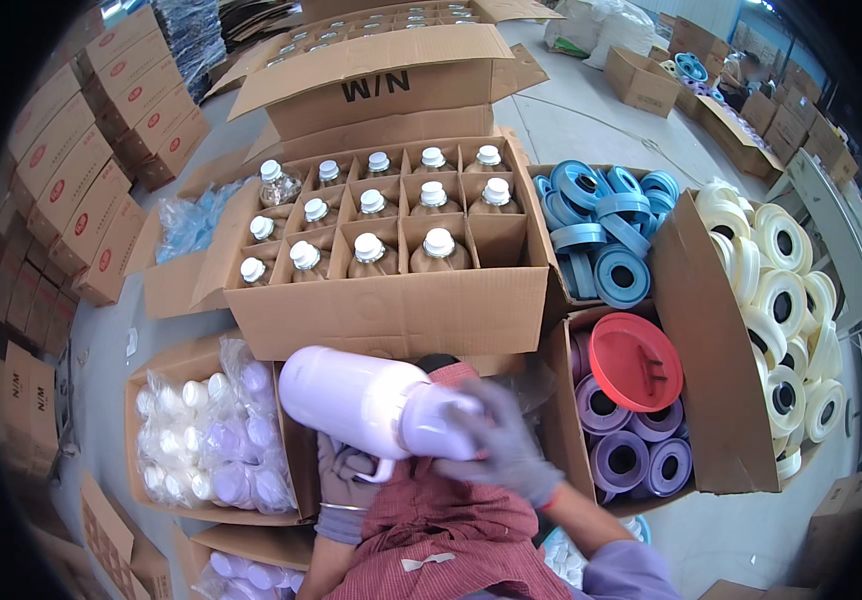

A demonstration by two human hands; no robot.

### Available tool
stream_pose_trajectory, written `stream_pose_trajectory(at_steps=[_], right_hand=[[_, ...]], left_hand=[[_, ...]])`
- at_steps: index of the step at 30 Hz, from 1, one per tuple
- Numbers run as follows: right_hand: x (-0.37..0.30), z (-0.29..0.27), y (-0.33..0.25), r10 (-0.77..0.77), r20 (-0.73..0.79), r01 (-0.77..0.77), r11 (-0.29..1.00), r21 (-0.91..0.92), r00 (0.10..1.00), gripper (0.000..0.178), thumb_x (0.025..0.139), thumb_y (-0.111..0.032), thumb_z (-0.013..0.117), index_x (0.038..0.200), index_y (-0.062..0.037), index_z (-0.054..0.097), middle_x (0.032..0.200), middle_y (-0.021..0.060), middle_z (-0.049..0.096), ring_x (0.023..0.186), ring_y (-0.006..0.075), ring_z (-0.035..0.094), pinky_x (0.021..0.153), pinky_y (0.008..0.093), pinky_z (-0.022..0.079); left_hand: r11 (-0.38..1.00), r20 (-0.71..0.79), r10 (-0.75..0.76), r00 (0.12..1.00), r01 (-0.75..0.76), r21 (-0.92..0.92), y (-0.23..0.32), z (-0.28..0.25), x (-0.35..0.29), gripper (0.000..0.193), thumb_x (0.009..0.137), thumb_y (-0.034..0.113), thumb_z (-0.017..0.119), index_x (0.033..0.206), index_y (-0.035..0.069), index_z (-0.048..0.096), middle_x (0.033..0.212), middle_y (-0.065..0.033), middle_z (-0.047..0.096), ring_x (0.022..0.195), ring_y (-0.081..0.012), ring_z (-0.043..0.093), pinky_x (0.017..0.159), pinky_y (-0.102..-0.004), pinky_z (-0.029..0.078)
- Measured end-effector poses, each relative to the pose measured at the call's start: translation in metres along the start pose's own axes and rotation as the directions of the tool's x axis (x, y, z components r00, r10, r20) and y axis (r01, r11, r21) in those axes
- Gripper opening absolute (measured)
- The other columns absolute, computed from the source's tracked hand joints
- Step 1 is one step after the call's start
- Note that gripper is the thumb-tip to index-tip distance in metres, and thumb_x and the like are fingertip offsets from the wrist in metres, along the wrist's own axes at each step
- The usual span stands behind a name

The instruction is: The person assembles thermos flasks by placing glass liners into plastic bodies, adding foam insulation, and securing lids. They handle multiple components including glass liners, plastic bodies, foam rings, and lids, organizing them into boxes.

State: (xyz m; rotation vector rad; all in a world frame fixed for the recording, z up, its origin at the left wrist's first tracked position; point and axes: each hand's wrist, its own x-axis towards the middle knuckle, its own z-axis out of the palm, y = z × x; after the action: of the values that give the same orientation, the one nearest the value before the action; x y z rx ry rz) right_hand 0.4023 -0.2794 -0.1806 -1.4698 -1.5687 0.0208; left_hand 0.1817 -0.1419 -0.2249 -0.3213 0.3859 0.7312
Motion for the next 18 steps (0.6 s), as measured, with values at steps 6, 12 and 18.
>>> stream_pose_trajectory(at_steps=[6, 12, 18], right_hand=[[0.021, 0.047, -0.02, 0.671, 0.392, -0.543, 0.017, 0.84, 0.629, 0.057, 0.097, -0.036, 0.054, 0.142, -0.0089, 0.032, 0.14, 0.0131, 0.04, 0.122, 0.0289, 0.05, 0.085, 0.0391, 0.058], [0.075, 0.07, 0.043, 0.427, 0.698, -0.611, -0.344, 0.713, 0.574, 0.048, 0.101, -0.048, 0.046, 0.128, -0.009, 0.056, 0.107, 0.0072, 0.067, 0.108, 0.0198, 0.062, 0.089, 0.0375, 0.056], [0.09, 0.084, 0.068, 0.179, 0.435, -0.47, 0.307, 0.828, 0.883, 0.048, 0.096, -0.041, 0.059, 0.125, -0.0022, 0.061, 0.127, 0.0119, 0.061, 0.116, 0.0209, 0.058, 0.101, 0.0353, 0.046]], left_hand=[[0.885, 0.831, -0.078, 0.55, -0.346, 0.312, 0.029, -0.012, 0.012, 0.044, 0.104, 0.045, 0.041, 0.12, 0.008, 0.059, 0.073, -0.0001, 0.061, 0.049, -0.0087, 0.05, 0.062, -0.0275, 0.051], [0.683, 0.454, 0.036, 0.89, -0.353, 0.639, 0.045, 0.031, -0.021, 0.053, 0.103, 0.032, 0.048, 0.145, 0.002, 0.038, 0.145, -0.0156, 0.047, 0.128, -0.0263, 0.051, 0.11, -0.0389, 0.04], [-0.014, 0.51, 0.067, 0.857, -0.511, 0.86, 0.047, -0.029, 0.019, 0.053, 0.095, 0.014, 0.059, 0.143, -0.003, 0.043, 0.137, -0.0112, 0.054, 0.12, -0.0185, 0.055, 0.105, -0.0339, 0.042]])
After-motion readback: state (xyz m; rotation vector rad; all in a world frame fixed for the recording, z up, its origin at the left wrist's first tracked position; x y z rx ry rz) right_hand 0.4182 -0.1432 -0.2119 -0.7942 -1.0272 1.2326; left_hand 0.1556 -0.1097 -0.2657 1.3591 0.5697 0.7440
